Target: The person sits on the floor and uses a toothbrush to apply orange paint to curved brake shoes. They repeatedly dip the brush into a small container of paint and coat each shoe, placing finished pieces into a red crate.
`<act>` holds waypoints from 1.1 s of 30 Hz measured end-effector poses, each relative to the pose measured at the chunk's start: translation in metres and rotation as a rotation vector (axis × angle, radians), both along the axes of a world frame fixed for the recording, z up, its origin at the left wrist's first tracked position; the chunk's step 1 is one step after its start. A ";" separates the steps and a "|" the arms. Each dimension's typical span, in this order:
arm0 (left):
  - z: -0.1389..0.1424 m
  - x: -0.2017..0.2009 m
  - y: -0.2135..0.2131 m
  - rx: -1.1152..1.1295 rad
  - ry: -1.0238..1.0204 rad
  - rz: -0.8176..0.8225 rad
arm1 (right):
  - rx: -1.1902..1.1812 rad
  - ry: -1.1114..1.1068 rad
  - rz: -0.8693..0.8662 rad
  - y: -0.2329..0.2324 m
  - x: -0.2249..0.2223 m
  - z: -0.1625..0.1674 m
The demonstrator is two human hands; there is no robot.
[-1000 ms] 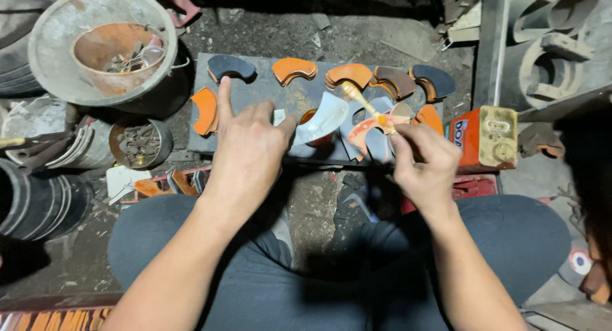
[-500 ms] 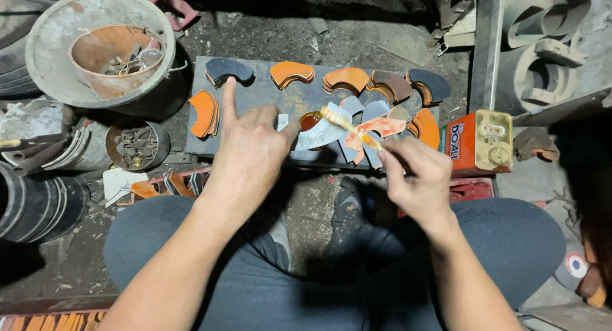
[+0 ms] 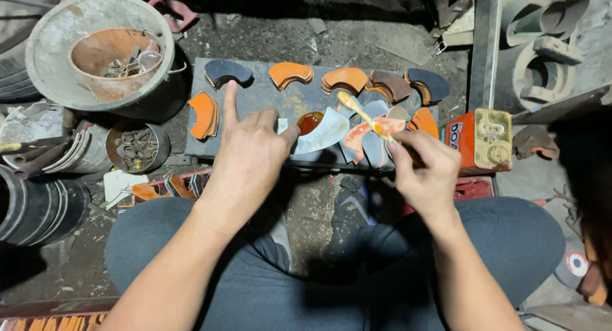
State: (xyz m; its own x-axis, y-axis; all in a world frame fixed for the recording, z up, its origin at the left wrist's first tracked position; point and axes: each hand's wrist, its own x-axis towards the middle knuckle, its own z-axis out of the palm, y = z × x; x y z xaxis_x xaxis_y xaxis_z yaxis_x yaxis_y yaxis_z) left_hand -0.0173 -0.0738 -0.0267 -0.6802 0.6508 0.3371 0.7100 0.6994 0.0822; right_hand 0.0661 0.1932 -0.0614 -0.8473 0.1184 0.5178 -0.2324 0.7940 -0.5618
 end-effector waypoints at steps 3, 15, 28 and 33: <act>0.000 -0.001 0.000 0.004 0.008 0.006 | 0.014 -0.025 0.122 0.000 -0.002 0.000; -0.003 0.000 0.002 0.013 -0.008 0.072 | -0.008 -0.062 0.046 -0.019 0.009 0.007; -0.010 0.003 0.008 0.063 -0.008 0.129 | 0.019 -0.036 0.128 -0.036 0.008 -0.002; -0.011 0.004 0.009 0.056 -0.001 0.140 | 0.031 -0.020 0.043 -0.037 0.008 0.001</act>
State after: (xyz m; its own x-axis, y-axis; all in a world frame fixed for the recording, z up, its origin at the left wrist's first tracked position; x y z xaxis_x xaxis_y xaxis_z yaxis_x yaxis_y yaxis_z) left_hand -0.0135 -0.0648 -0.0377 -0.7634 0.5296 0.3697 0.6056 0.7859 0.1247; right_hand 0.0743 0.1566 -0.0607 -0.8615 0.0654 0.5036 -0.2559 0.8007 -0.5416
